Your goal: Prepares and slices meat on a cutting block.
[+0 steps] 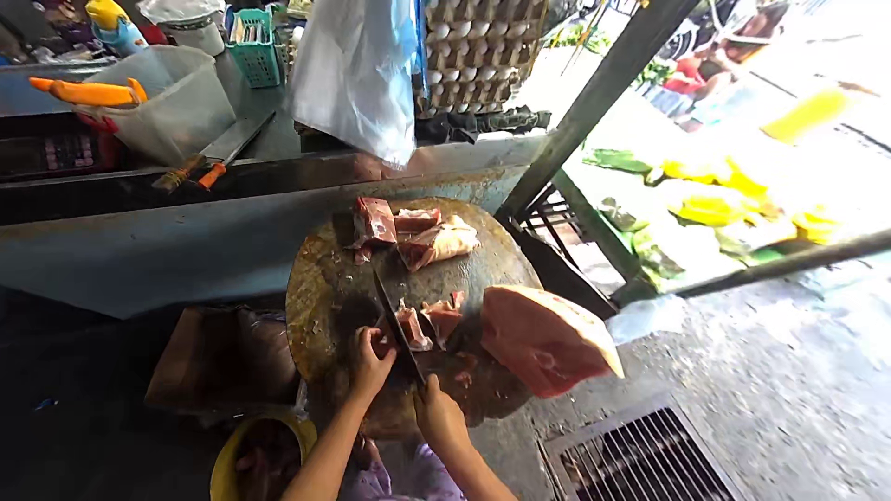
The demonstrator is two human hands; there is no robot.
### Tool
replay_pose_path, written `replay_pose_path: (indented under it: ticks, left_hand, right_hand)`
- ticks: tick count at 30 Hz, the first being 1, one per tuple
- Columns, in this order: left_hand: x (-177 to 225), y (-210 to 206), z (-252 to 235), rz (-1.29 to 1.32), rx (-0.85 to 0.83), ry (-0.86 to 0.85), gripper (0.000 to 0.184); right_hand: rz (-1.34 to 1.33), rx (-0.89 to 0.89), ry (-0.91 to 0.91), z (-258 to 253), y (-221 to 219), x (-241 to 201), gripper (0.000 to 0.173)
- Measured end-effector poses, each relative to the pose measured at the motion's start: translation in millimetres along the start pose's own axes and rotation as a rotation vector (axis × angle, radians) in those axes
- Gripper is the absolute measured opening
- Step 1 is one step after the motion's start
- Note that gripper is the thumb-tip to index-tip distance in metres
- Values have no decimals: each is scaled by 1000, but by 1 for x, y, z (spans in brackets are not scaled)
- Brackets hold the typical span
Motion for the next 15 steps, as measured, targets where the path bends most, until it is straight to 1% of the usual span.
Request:
replay_pose_path:
  ticks: [1, 2, 3, 5, 7, 8, 10, 11, 13, 15]
  left_hand:
    - [-1, -8, -6, -70, -64, 33, 65]
    - [-3, -13, -10, -148, -108, 55, 73]
    - [-5, -16, -16, -215, -118, 57, 75]
    - [-7, -14, -31, -241, -55, 26, 71]
    - [-11, 2, -45, -115, 91, 31, 67]
    - [-17, 13, -50, -45, 152, 67, 66]
    - [-26, 29, -54, 65, 206, 152, 66]
    - [-29, 33, -54, 77, 204, 165, 65]
    - [-27, 31, -51, 77, 145, 140, 59]
    - [-15, 17, -46, 103, 50, 122, 53]
  right_hand:
    - [1, 1, 14, -4, 4, 0, 42]
    - [-11, 1, 28, -7, 6, 4, 42]
    - [-30, 3, 40, -10, 9, 10, 43]
    - [-67, 3, 54, -15, 21, 28, 44]
    - [-109, 28, 89, -8, 37, 49, 46]
    - [-153, 71, 116, 1, 44, 61, 47]
    - [-234, 231, 166, 24, 64, 90, 47]
    - [-252, 308, 163, 35, 74, 103, 45]
    - [-237, 377, 97, 47, 88, 123, 41]
    - [-195, 321, -10, 42, 92, 136, 44]
Point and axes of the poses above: each hand's wrist, its own z-axis away from the middle knuckle, its own y-axis out of the back of the hand, x = y × z, the point moved 10 cm from there along -z, towards the middle knuckle, and after that the axes turned 5 degrees about z, right-handed, at the moved point
